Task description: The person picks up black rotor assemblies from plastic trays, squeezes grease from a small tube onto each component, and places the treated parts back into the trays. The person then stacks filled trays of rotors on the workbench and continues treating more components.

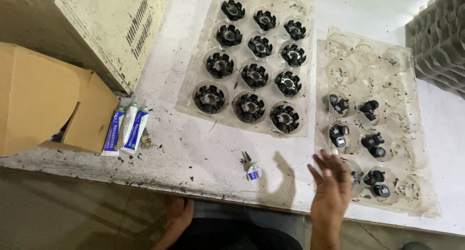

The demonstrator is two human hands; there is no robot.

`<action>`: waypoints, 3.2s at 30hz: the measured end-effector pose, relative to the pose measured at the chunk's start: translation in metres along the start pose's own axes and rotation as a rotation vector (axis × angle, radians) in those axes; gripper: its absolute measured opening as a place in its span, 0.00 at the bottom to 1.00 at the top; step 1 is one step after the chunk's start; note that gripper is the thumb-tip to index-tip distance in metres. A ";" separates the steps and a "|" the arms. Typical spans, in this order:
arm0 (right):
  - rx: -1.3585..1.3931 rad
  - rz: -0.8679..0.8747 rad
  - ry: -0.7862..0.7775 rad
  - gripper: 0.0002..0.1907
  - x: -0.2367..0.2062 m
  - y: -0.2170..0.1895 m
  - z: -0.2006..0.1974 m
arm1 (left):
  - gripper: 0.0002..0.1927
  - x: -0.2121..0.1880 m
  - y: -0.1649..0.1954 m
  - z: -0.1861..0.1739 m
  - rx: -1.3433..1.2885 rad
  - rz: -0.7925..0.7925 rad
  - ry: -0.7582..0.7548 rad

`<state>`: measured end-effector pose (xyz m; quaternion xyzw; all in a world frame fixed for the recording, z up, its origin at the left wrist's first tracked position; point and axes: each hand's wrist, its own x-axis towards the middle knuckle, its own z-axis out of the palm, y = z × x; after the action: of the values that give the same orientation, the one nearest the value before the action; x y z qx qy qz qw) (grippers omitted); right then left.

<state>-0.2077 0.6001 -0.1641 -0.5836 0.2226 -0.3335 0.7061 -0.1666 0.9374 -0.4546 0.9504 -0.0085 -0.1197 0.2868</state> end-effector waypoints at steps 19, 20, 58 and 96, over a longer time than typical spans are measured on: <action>-1.155 -0.533 -0.309 0.20 -0.039 0.053 0.075 | 0.34 -0.007 -0.010 0.001 -0.238 0.141 0.262; -1.134 -0.527 -0.310 0.19 -0.040 0.054 0.073 | 0.33 -0.010 -0.007 -0.002 -0.215 0.122 0.237; -0.444 -0.386 -0.108 0.19 -0.046 0.077 0.009 | 0.11 0.137 0.249 -0.162 0.165 1.294 0.322; -0.363 -0.247 0.142 0.17 -0.078 0.031 -0.051 | 0.20 -0.030 0.216 -0.230 -0.163 1.257 -0.059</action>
<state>-0.2902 0.6253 -0.2114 -0.6990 0.2550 -0.4120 0.5260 -0.1309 0.8843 -0.1441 0.7355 -0.5635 0.0453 0.3733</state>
